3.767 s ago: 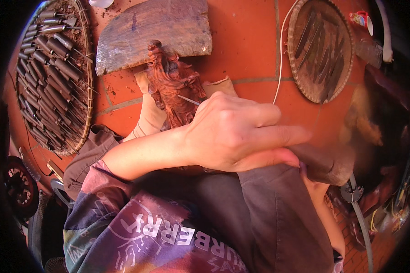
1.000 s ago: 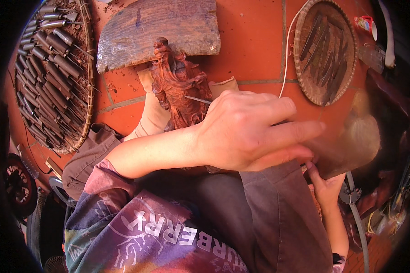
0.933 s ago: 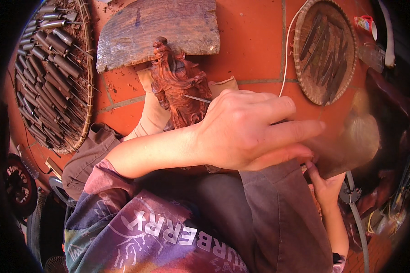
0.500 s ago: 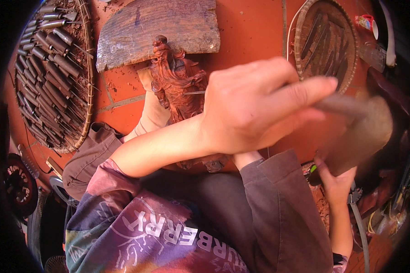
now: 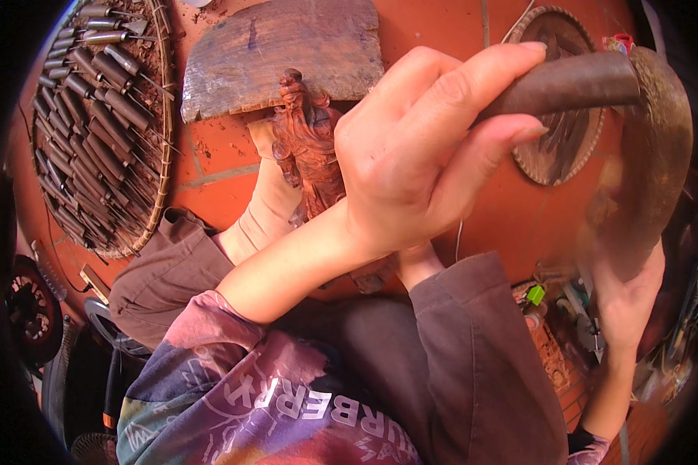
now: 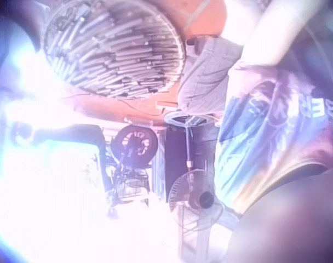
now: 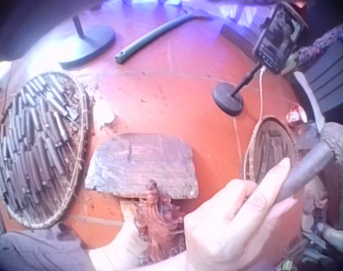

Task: The person carves a wooden figurine using a chisel and mallet. They repeatedly select different chisels from a nearby basket, strike the chisel with the mallet, and remove wood shavings from the figurine.

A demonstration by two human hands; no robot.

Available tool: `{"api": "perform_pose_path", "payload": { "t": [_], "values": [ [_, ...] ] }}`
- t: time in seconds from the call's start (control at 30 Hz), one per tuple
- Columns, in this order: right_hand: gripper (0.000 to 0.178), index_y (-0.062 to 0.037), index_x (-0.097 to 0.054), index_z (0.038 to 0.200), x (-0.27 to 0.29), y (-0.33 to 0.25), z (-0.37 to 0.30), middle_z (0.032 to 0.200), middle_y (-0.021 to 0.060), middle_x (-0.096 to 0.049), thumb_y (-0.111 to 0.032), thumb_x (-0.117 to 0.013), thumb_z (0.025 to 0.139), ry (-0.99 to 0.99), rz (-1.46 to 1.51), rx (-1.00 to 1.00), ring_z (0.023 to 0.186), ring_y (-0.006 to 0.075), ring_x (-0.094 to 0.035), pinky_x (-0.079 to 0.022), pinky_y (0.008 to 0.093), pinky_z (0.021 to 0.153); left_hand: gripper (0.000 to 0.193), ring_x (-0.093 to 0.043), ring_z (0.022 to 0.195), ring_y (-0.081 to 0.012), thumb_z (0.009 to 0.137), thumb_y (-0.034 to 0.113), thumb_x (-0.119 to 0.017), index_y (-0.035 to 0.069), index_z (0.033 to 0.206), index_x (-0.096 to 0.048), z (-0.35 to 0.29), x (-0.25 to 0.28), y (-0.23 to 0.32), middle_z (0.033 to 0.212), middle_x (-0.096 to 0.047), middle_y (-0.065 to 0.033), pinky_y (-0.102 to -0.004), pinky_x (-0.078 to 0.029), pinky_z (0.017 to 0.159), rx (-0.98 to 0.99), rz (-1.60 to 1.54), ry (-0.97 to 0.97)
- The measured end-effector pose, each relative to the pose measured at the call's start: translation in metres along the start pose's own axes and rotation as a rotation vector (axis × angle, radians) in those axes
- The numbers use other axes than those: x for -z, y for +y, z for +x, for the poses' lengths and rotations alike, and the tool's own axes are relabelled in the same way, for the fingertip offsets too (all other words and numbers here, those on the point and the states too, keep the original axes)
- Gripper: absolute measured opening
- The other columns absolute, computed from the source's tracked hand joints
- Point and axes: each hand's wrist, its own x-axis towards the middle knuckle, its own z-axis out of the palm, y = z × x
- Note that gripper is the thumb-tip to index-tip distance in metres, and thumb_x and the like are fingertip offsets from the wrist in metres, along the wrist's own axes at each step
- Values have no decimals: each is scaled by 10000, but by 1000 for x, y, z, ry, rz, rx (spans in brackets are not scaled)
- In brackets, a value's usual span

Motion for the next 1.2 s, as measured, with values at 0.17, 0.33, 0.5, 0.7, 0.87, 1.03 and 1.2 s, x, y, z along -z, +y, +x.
{"api": "perform_pose_path", "payload": {
  "t": [0.17,0.33,0.5,0.7,0.87,1.03,1.2],
  "values": [
    [420,-40,-539,1198,2,22,9,1038,24,-544,-29,-671,799,-92,68,-25,914,114,-510,-415,263,855,430,-539,604,-193,755,257,-734,85,1141,-656,-3,4,17,749,-479,-32,-319,-438,492,-29,-3,-81],
    [481,-41,-507,1210,-4,38,38,922,9,-523,-51,-700,770,-27,148,-21,866,107,-504,-413,248,809,436,-555,632,-200,807,246,-710,59,1192,-628,-9,18,51,808,-506,-45,-321,-459,512,162,-197,-464],
    [416,-35,-592,1151,-13,21,65,990,10,-584,-20,-711,753,-216,136,95,892,112,-542,-457,263,813,438,-589,621,-216,829,228,-719,59,1224,-634,-18,31,57,807,-547,-47,-324,-482,529,299,-184,-664],
    [400,-40,-552,1049,-37,0,70,850,-10,-563,24,-746,705,-443,237,-73,758,77,-550,-458,241,702,402,-630,681,-250,869,235,-695,57,1223,-622,-29,43,64,823,-566,-70,-357,-519,583,377,-137,-761],
    [374,-4,-556,1043,-41,-7,32,866,41,-638,-9,-746,721,-471,286,17,805,135,-626,-499,298,739,349,-647,774,-324,911,197,-642,47,1219,-577,-44,76,64,884,-605,-125,-410,-530,668,493,-167,-868],
    [391,-44,-608,966,-43,-30,-12,859,155,-637,-69,-781,616,-629,84,339,832,349,-661,-509,380,733,284,-654,832,-354,948,143,-582,7,1189,-517,-42,146,69,952,-627,-172,-414,-514,709,709,38,-844],
    [311,-54,-590,864,-45,-54,-28,771,144,-629,-86,-770,612,-694,-118,522,772,376,-632,-495,419,674,220,-645,585,-254,947,142,-602,14,1098,-506,-26,208,39,684,-652,-112,-343,-471,549,622,399,-610]
  ]
}}
